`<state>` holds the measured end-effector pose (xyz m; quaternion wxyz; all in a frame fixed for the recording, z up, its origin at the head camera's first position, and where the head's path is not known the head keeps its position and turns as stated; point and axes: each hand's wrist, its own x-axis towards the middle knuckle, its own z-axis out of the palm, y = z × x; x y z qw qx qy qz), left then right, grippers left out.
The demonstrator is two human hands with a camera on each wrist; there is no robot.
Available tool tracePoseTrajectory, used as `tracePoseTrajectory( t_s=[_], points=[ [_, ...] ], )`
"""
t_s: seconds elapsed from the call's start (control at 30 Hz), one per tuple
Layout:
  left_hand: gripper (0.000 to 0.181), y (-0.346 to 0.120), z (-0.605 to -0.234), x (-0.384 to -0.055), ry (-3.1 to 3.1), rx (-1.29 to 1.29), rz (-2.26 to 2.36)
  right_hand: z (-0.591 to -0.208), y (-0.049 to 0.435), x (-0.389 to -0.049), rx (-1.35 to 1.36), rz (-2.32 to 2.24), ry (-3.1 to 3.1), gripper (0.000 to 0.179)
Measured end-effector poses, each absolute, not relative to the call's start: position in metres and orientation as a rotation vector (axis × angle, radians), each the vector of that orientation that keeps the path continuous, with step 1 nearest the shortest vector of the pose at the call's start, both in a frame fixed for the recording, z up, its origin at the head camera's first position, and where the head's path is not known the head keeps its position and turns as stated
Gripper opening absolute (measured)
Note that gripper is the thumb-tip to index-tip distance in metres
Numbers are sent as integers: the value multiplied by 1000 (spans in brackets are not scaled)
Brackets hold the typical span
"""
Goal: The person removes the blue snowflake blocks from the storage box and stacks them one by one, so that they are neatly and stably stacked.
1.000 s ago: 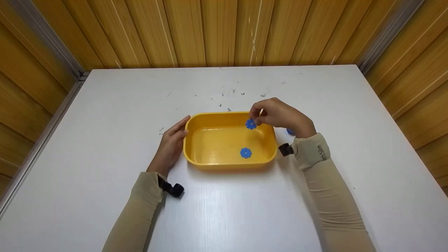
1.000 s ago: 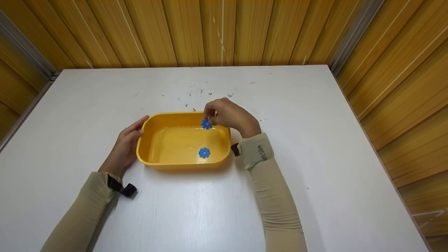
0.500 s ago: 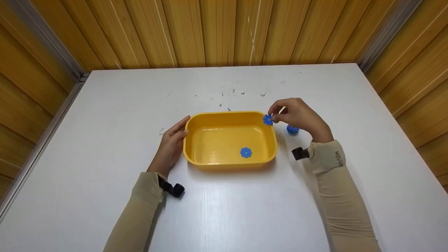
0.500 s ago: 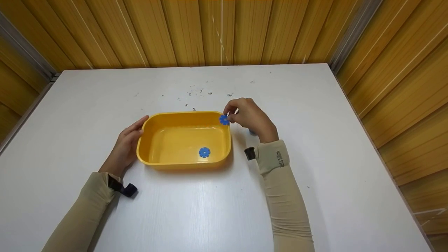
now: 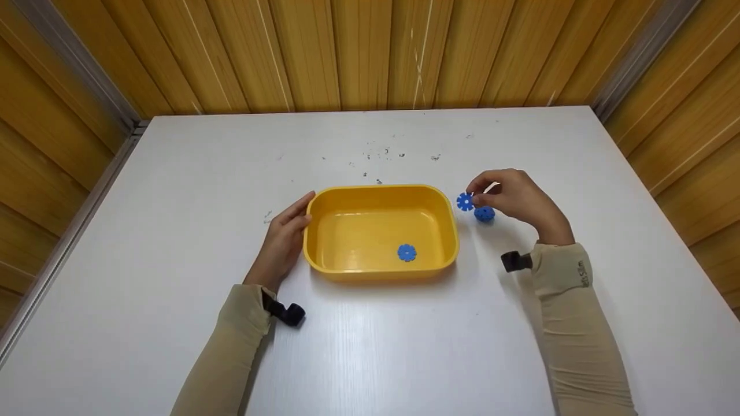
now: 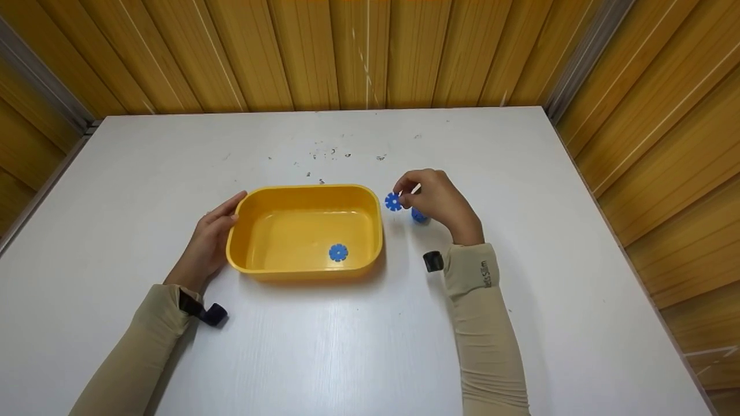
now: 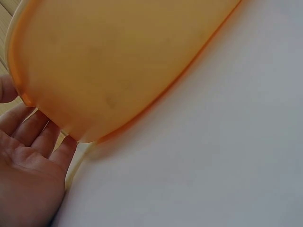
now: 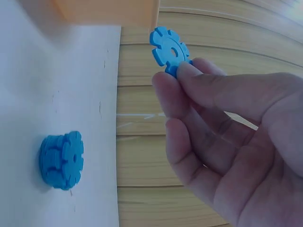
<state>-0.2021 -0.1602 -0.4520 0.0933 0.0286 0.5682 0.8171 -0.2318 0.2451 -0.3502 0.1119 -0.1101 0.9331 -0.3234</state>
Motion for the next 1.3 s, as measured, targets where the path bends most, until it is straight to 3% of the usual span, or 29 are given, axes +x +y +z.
tracePoseTrajectory(
  t_s=[0.57,1.3],
  points=[
    [51,-159,-450,-202,1691,59,2434,-371,278,-241,-182,-913,2687,26],
    [51,-160,-450,-201,1685,75,2435,-379,286,-245,-139,-863,2702,29]
  ],
)
